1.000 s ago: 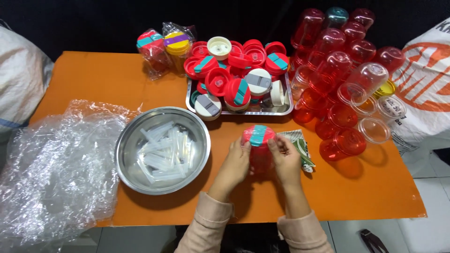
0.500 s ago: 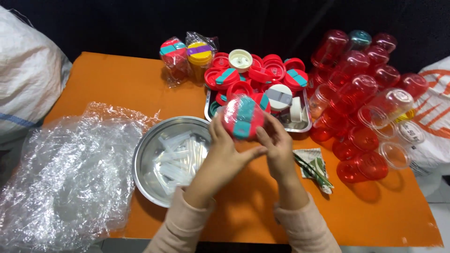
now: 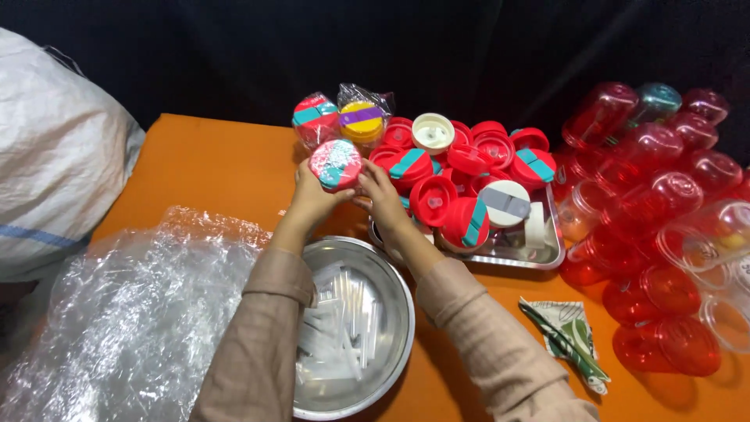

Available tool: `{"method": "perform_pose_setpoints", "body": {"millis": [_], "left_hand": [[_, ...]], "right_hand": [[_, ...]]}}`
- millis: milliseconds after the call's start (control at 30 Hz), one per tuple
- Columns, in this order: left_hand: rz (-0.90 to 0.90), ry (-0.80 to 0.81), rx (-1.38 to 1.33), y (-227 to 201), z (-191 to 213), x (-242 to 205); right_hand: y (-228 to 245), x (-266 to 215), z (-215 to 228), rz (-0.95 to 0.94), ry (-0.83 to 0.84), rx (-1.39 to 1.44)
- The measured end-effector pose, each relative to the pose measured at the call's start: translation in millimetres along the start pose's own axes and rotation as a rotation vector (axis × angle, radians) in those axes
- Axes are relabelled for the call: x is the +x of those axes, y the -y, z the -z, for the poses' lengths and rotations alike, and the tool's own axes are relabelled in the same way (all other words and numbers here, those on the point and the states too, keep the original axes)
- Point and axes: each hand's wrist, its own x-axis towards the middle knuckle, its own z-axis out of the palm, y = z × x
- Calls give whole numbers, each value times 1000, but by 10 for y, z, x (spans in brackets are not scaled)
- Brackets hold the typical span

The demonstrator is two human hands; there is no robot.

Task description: Assembling multi-part plastic lids by inserting a tube component and wrapping the finished assembly in plastic film.

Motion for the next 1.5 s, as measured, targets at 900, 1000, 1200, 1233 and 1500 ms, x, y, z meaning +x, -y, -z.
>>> {"method": "perform_pose_setpoints", "body": {"millis": [900,1000,1200,1233,1500], "left_hand": [[49,-6,-332,-108,-201,268],[63,19,-327,-126,-163,225],[221,-17,-500,143,-93,263],[224,-17,-498,167,-83,216],[330,213,-188,-66,201,-131]], "right_hand": [[230,46,-106,-15,-78,-431],[247,67,-83,-4,-104,-455],[250,-31,109,15,-77,-767],[280,-109,113,12,-77,-765],[939,-977,16,257,13,-821]]}}
